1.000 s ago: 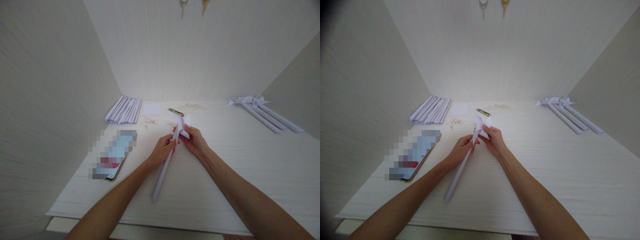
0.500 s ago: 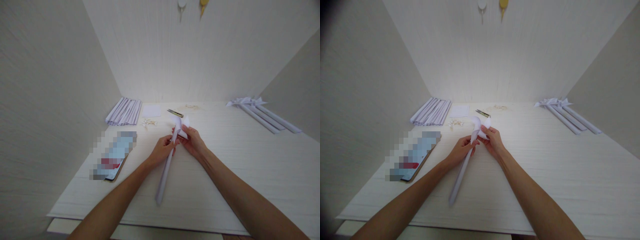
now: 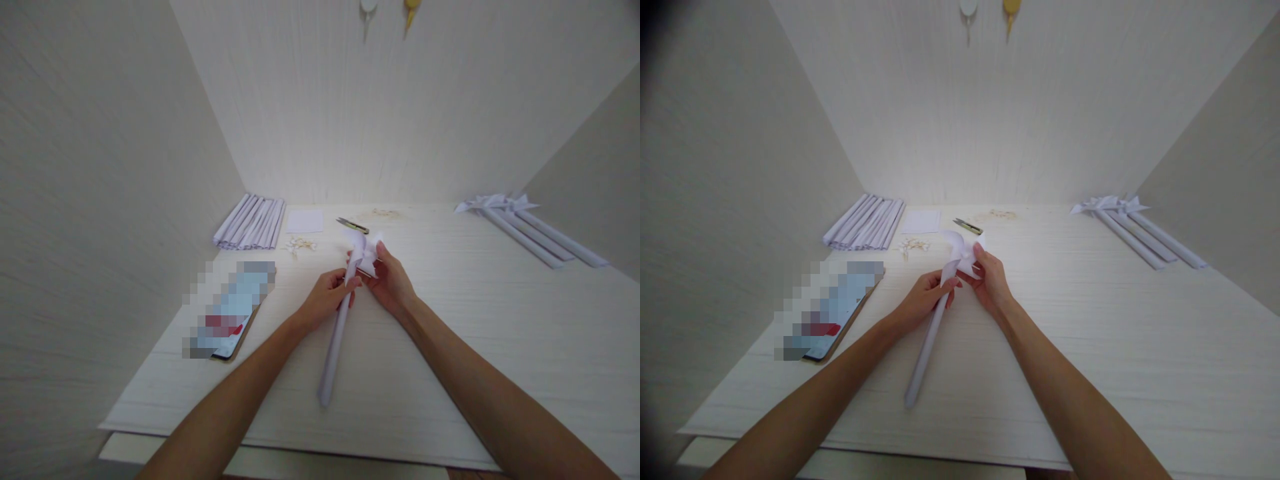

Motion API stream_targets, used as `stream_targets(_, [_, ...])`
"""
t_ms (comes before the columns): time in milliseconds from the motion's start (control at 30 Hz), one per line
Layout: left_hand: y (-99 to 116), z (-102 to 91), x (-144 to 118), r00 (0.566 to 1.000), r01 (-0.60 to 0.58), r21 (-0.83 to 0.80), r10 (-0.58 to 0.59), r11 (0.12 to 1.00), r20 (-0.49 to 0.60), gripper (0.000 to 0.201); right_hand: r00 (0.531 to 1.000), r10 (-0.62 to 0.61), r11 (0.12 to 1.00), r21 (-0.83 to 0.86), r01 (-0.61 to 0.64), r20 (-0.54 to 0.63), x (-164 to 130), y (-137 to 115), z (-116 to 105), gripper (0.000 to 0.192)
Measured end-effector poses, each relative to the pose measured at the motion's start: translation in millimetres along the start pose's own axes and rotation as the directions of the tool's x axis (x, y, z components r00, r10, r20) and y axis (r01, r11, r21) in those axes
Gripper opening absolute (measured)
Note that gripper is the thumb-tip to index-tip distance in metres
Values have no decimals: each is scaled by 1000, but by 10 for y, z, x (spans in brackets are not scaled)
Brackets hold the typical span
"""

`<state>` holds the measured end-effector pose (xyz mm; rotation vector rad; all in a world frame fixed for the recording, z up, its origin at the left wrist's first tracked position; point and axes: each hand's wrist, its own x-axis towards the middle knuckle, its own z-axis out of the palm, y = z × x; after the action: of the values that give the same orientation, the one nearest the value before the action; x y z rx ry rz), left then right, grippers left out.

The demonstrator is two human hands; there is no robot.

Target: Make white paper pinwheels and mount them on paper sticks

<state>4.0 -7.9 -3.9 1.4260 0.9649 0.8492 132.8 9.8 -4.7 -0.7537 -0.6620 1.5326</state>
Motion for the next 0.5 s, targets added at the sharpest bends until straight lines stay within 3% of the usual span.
stream_targets(500, [27,11,-9,1000,7,-57,-8,998,-28,27,1000,-5,998,61,5,8,-18,-30,47,27])
